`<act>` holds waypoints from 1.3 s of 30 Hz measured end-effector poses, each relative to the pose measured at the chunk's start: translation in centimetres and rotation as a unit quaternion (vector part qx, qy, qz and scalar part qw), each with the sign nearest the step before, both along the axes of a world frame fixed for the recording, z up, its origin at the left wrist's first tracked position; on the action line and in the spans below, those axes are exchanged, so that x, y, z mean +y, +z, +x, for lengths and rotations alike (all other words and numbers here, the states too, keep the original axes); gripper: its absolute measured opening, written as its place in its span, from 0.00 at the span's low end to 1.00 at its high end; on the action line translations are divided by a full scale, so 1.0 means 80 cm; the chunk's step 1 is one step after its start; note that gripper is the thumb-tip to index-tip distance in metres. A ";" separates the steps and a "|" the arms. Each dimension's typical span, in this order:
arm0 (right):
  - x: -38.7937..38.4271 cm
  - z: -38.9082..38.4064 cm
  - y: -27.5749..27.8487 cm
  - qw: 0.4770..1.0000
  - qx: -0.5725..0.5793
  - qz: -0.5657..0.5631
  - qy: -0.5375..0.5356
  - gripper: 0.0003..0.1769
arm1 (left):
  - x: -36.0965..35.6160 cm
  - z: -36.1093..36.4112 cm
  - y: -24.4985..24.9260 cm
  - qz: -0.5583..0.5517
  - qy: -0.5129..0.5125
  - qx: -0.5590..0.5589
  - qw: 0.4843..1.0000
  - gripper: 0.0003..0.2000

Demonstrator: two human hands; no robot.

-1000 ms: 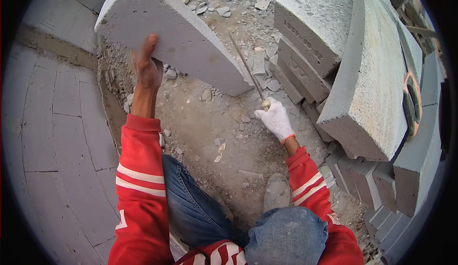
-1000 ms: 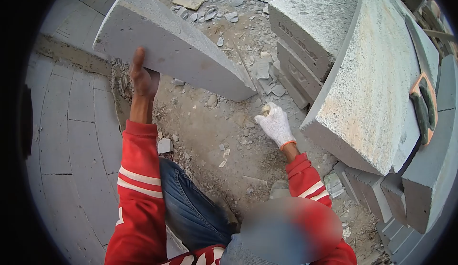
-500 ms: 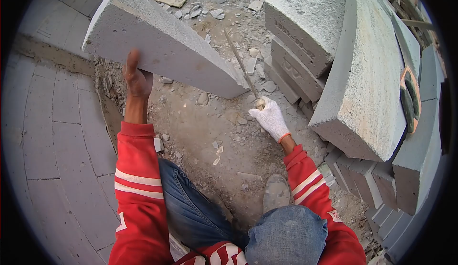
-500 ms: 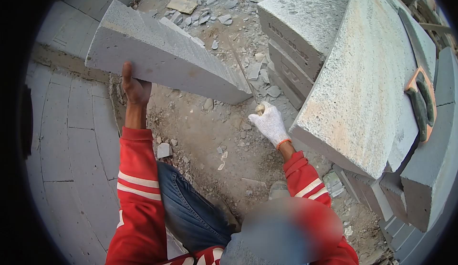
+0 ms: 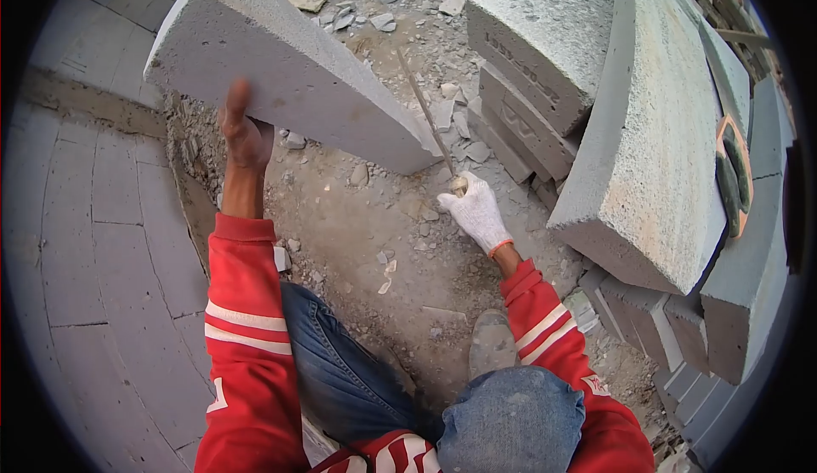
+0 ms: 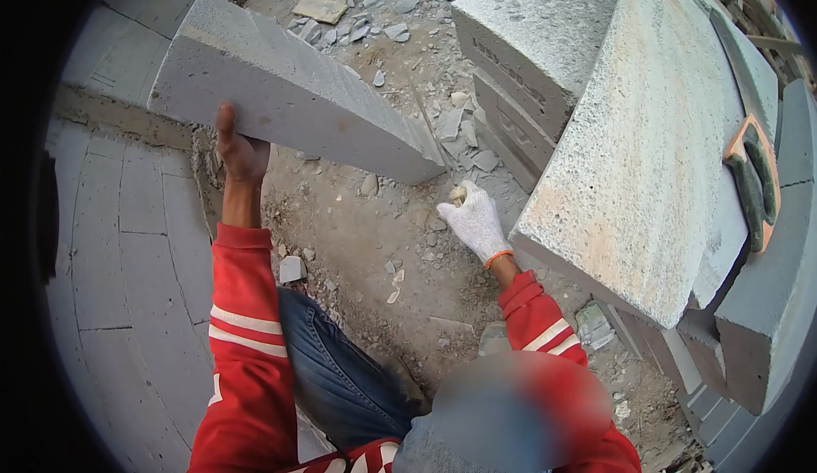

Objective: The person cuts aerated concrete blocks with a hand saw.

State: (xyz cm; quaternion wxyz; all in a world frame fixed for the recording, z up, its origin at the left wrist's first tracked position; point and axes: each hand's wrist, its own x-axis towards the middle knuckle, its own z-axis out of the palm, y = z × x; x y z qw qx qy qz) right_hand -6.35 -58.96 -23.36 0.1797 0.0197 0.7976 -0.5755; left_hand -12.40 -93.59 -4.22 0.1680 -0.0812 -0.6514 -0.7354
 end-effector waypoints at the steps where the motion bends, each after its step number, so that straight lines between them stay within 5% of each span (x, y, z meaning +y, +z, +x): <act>1: -0.002 -0.003 0.018 1.000 -0.002 0.001 0.001 0.21 | 0.001 0.001 0.002 0.002 0.002 0.004 1.000 0.37; 3: -0.010 -0.003 0.053 0.965 0.247 -0.050 -0.076 0.20 | -0.004 0.004 0.000 0.003 0.008 0.004 1.000 0.38; 6: -0.016 0.001 0.064 0.971 0.199 -0.085 -0.106 0.20 | -0.009 0.005 -0.001 0.001 -0.006 0.003 1.000 0.38; 9: -0.013 0.014 -0.062 0.998 0.058 0.014 -0.025 0.21 | 0.003 0.002 0.002 0.000 0.010 0.006 1.000 0.38; 10: -0.012 0.015 -0.062 0.993 -0.034 0.098 0.049 0.21 | 0.006 0.001 0.002 -0.009 0.012 0.006 1.000 0.39; 14: -0.005 0.010 -0.022 0.997 -0.055 0.057 0.001 0.23 | 0.005 -0.007 0.001 -0.014 0.027 -0.004 1.000 0.40; 19: -0.005 -0.005 0.111 0.976 0.187 -0.084 -0.071 0.17 | 0.014 -0.001 0.009 -0.006 0.004 -0.001 1.000 0.37; 22: -0.010 -0.002 0.056 0.978 0.174 -0.067 -0.088 0.15 | 0.024 0.000 0.012 -0.007 0.012 0.001 1.000 0.35; 23: -0.012 0.007 -0.008 0.977 0.194 -0.021 -0.087 0.16 | 0.029 -0.001 0.014 -0.011 0.026 0.006 1.000 0.35; 25: 0.003 0.020 -0.120 0.977 0.059 0.197 0.063 0.19 | 0.026 -0.006 0.010 -0.014 0.023 0.005 1.000 0.34; 26: 0.004 0.019 -0.086 0.977 0.062 0.195 0.059 0.19 | 0.025 -0.008 0.014 -0.024 0.021 -0.003 0.999 0.34; 28: 0.016 0.014 -0.019 0.981 -0.175 0.084 0.018 0.21 | 0.028 -0.013 0.018 -0.022 0.032 0.012 0.999 0.34; 29: 0.016 0.025 -0.013 0.979 -0.184 0.083 0.019 0.21 | 0.032 -0.005 0.015 -0.018 0.041 0.006 0.999 0.34; 34: -0.001 0.001 0.056 0.970 0.234 -0.038 -0.061 0.22 | 0.021 -0.003 0.014 -0.017 0.003 -0.005 1.000 0.35; 38: -0.016 0.003 0.023 0.968 0.205 -0.096 -0.107 0.25 | 0.031 0.003 0.019 -0.016 0.034 0.003 0.999 0.35; 39: -0.017 0.007 -0.025 0.998 -0.001 -0.036 -0.043 0.25 | 0.036 0.001 0.022 -0.013 0.041 0.007 0.999 0.35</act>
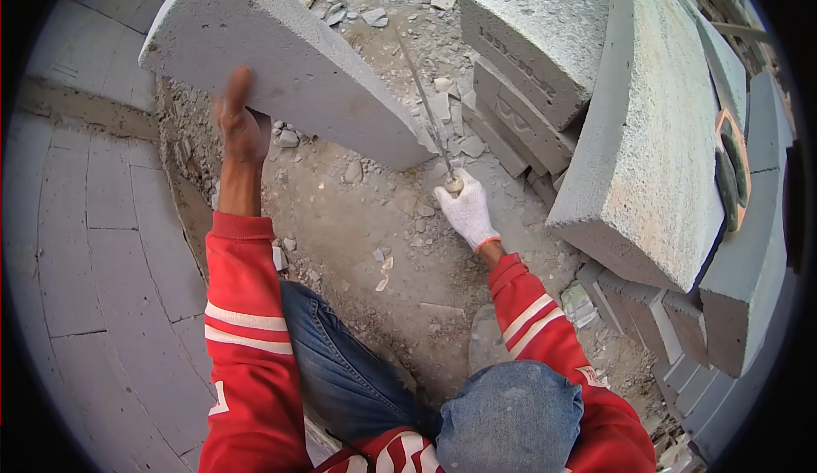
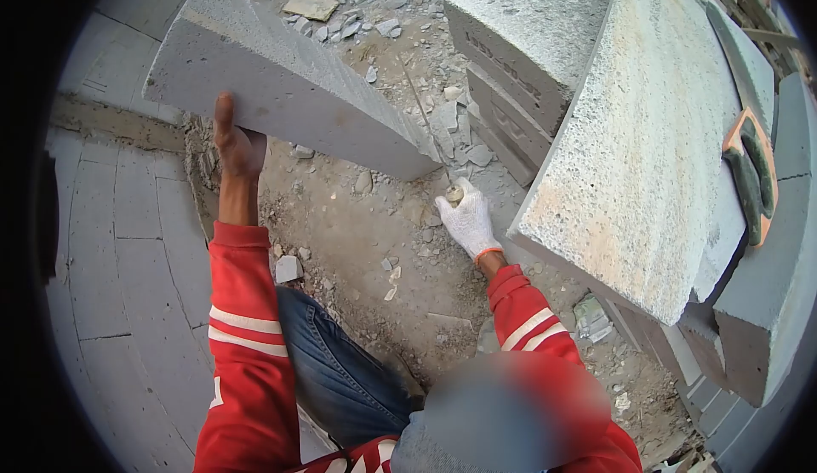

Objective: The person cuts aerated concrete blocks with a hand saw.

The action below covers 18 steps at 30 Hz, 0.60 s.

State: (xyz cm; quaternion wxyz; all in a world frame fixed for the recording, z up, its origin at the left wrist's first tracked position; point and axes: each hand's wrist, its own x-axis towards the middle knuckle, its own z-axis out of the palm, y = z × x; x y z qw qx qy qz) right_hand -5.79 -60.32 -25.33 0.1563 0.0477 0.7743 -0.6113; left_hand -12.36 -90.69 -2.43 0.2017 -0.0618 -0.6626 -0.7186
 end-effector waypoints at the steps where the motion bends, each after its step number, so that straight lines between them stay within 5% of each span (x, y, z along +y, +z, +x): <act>1: 0.005 0.000 -0.027 0.975 -0.204 0.051 0.071 0.25 | 0.004 -0.002 0.002 0.000 -0.004 0.008 1.000 0.35; 5: 0.019 0.011 -0.048 0.973 -0.213 0.040 0.077 0.26 | 0.008 -0.005 -0.001 -0.011 -0.004 -0.005 1.000 0.34; 8: 0.015 0.025 -0.065 0.996 0.004 0.088 0.008 0.28 | 0.029 -0.004 -0.006 -0.023 0.033 -0.010 0.999 0.41; 10: 0.016 0.031 -0.078 0.996 0.022 0.086 0.020 0.27 | 0.036 -0.006 -0.006 -0.026 0.064 0.011 0.998 0.49; 18: 0.027 0.073 -0.013 0.997 0.010 0.059 0.051 0.23 | 0.062 0.038 0.029 -0.052 0.081 0.081 0.992 0.46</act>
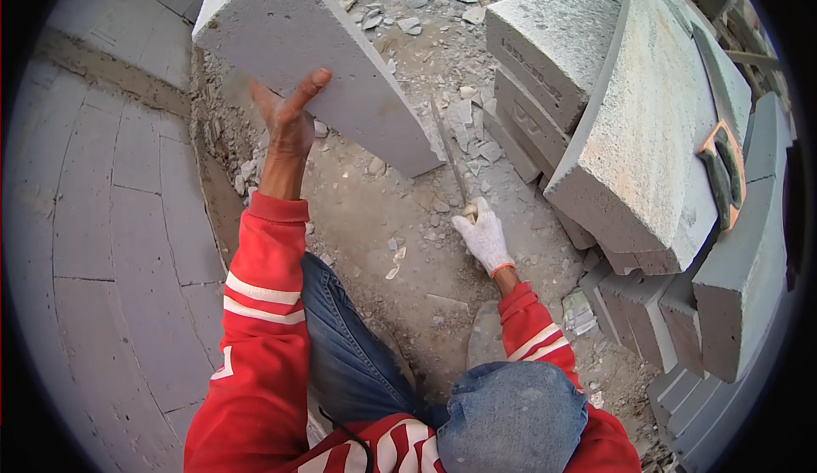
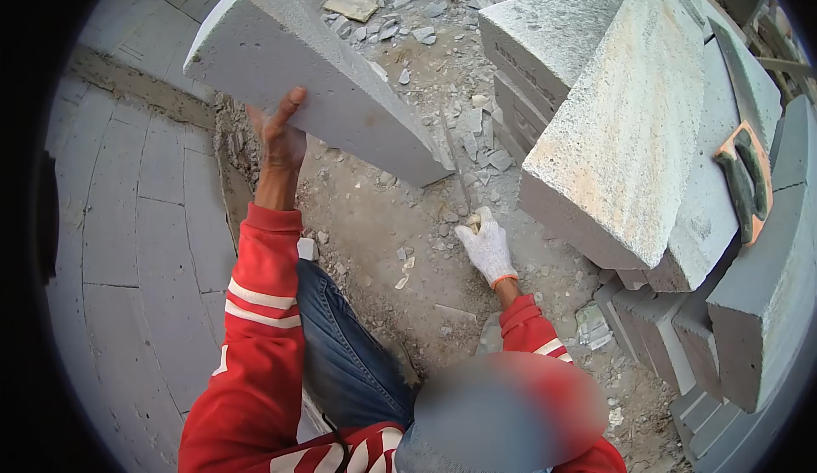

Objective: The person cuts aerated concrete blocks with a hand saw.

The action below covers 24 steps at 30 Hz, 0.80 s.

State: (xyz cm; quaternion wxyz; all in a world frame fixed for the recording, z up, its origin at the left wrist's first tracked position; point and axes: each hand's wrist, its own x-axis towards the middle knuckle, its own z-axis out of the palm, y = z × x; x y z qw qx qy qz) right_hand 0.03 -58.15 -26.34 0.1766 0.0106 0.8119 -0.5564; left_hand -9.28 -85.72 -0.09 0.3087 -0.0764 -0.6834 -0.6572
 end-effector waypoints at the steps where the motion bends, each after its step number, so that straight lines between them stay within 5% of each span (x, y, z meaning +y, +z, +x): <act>1: 0.003 0.014 0.002 1.000 0.000 0.000 -0.003 0.23 | 0.003 0.010 0.009 0.030 -0.021 -0.002 0.999 0.45; 9: 0.003 0.090 0.031 0.998 0.059 0.006 -0.008 0.24 | -0.084 0.095 -0.021 0.057 -0.014 -0.084 0.995 0.32; 17: -0.020 0.048 0.128 0.973 0.196 -0.086 -0.082 0.27 | -0.081 0.136 -0.018 0.027 -0.018 -0.107 0.994 0.29; 21: -0.050 0.033 0.058 0.965 0.204 -0.101 -0.129 0.27 | -0.072 0.132 -0.013 -0.012 -0.006 -0.136 0.991 0.31; 24: -0.056 0.035 -0.025 0.991 0.121 0.054 0.015 0.28 | -0.054 0.122 -0.008 0.004 0.011 -0.103 0.995 0.30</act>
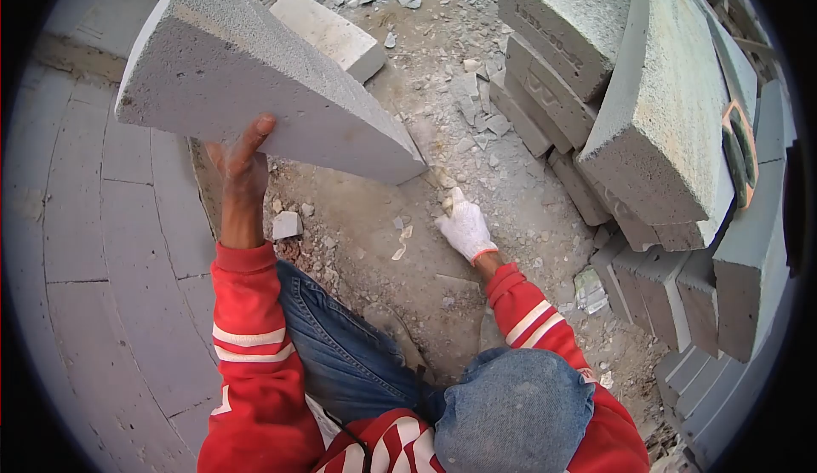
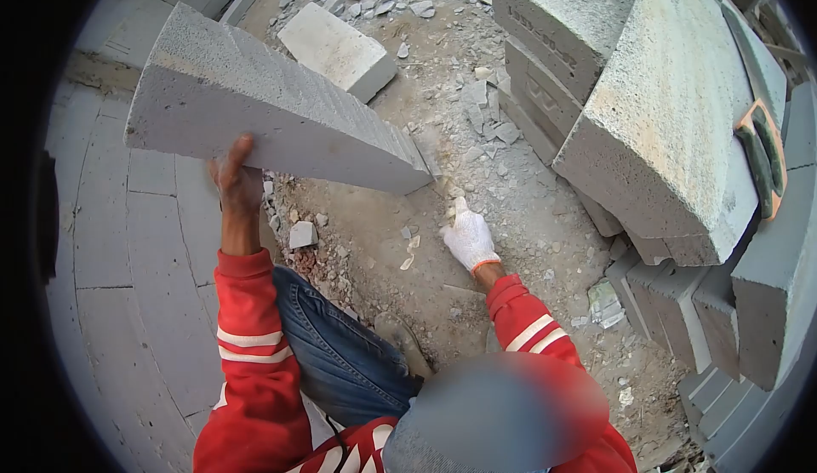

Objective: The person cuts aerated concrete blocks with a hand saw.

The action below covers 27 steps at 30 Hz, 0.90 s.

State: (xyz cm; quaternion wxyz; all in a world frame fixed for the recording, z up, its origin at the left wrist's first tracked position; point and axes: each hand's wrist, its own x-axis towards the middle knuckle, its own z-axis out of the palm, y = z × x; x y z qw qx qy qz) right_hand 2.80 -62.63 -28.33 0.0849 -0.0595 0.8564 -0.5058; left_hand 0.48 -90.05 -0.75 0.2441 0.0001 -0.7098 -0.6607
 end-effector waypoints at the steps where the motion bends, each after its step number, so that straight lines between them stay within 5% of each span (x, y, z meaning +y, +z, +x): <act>1: -0.004 0.005 0.010 0.999 -0.035 0.004 0.014 0.26 | -0.002 -0.002 0.003 0.001 -0.003 0.001 1.000 0.30; 5: 0.001 -0.011 0.047 0.999 -0.001 -0.031 0.041 0.28 | -0.003 -0.016 -0.002 -0.012 0.026 0.034 0.999 0.32; 10: 0.004 -0.025 0.141 0.976 0.078 -0.193 -0.070 0.24 | 0.002 -0.012 0.002 -0.010 0.011 0.031 0.999 0.33; 15: -0.005 -0.001 -0.003 0.989 0.075 -0.107 -0.071 0.24 | 0.000 -0.007 0.002 -0.004 0.000 0.020 1.000 0.34; 18: 0.005 -0.001 -0.029 0.998 -0.055 -0.002 0.040 0.21 | 0.005 -0.013 0.002 -0.009 0.000 0.015 1.000 0.34; 24: 0.014 -0.026 0.113 0.995 0.035 -0.097 -0.014 0.23 | -0.012 -0.012 -0.002 -0.018 -0.045 0.008 0.999 0.31; 27: 0.007 -0.028 0.124 0.979 0.091 -0.172 -0.065 0.25 | -0.034 -0.007 -0.011 -0.010 -0.038 -0.026 0.999 0.24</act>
